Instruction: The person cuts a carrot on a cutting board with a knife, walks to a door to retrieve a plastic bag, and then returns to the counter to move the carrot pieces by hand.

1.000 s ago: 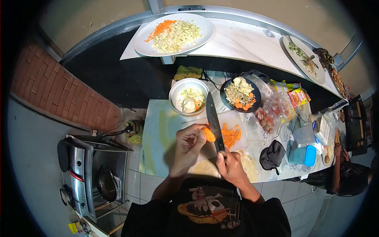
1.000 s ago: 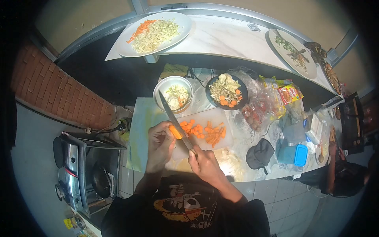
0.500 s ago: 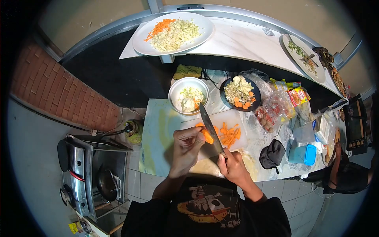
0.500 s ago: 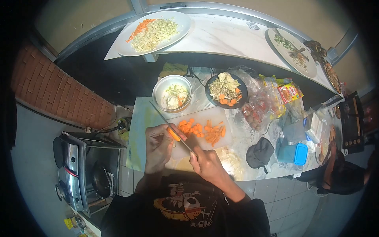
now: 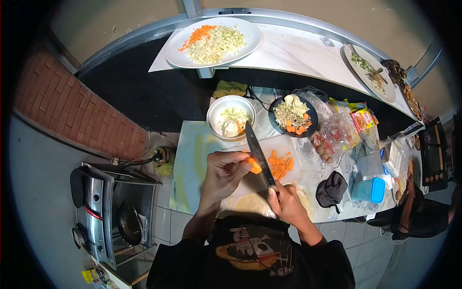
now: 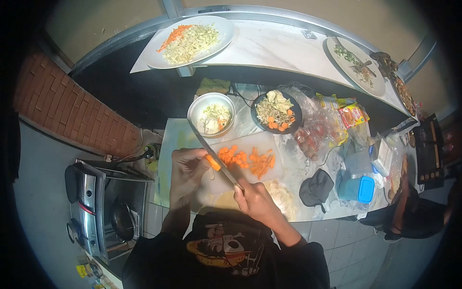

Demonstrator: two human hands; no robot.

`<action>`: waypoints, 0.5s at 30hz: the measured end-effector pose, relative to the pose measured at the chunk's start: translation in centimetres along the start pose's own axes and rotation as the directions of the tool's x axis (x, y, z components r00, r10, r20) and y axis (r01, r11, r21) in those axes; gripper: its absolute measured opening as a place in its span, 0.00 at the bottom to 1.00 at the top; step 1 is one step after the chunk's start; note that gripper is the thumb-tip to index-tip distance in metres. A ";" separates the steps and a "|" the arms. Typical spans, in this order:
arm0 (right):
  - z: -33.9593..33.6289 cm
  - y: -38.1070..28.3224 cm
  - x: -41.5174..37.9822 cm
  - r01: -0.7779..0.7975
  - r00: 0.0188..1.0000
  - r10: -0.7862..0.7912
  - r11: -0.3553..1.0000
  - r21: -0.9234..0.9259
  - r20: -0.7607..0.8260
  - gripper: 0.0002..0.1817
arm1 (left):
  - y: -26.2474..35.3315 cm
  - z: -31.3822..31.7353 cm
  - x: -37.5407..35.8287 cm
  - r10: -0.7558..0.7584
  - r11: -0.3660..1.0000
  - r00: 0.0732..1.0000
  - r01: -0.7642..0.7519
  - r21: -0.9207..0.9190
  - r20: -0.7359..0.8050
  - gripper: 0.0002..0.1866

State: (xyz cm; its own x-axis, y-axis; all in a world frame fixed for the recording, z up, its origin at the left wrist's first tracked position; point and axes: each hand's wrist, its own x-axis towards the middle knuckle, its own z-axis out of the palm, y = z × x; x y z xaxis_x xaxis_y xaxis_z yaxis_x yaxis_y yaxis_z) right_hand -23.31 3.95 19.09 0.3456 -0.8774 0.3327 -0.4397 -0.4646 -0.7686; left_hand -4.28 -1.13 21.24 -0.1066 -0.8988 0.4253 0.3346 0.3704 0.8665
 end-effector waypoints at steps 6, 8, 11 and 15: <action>0.9 -0.1 0.2 -0.026 0.995 0.031 0.998 0.052 -0.093 0.07 | -1.8 2.9 -1.0 -0.271 0.889 0.951 0.186 -0.419 -0.152 0.06; 0.9 0.2 0.1 -0.026 0.995 0.030 0.999 0.044 -0.099 0.07 | -3.8 3.0 -2.1 -0.261 0.861 0.955 0.163 -0.483 -0.144 0.09; 0.5 0.5 0.0 -0.016 0.997 0.017 1.000 0.018 -0.070 0.06 | -3.6 2.6 -2.0 -0.230 0.857 0.965 0.140 -0.496 -0.125 0.11; 0.1 0.4 -0.1 0.014 0.998 -0.014 1.000 -0.001 -0.055 0.05 | -2.0 2.4 -1.2 -0.180 0.937 0.981 0.148 -0.316 -0.072 0.09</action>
State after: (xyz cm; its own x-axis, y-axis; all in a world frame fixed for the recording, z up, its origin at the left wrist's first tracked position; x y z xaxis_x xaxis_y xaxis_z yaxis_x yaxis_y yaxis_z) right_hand -23.43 3.90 18.67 0.3056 -0.8761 0.3729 -0.4354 -0.4768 -0.7636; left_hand -7.05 -0.27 19.63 -0.0974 -0.9652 0.2429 0.5938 0.1394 0.7924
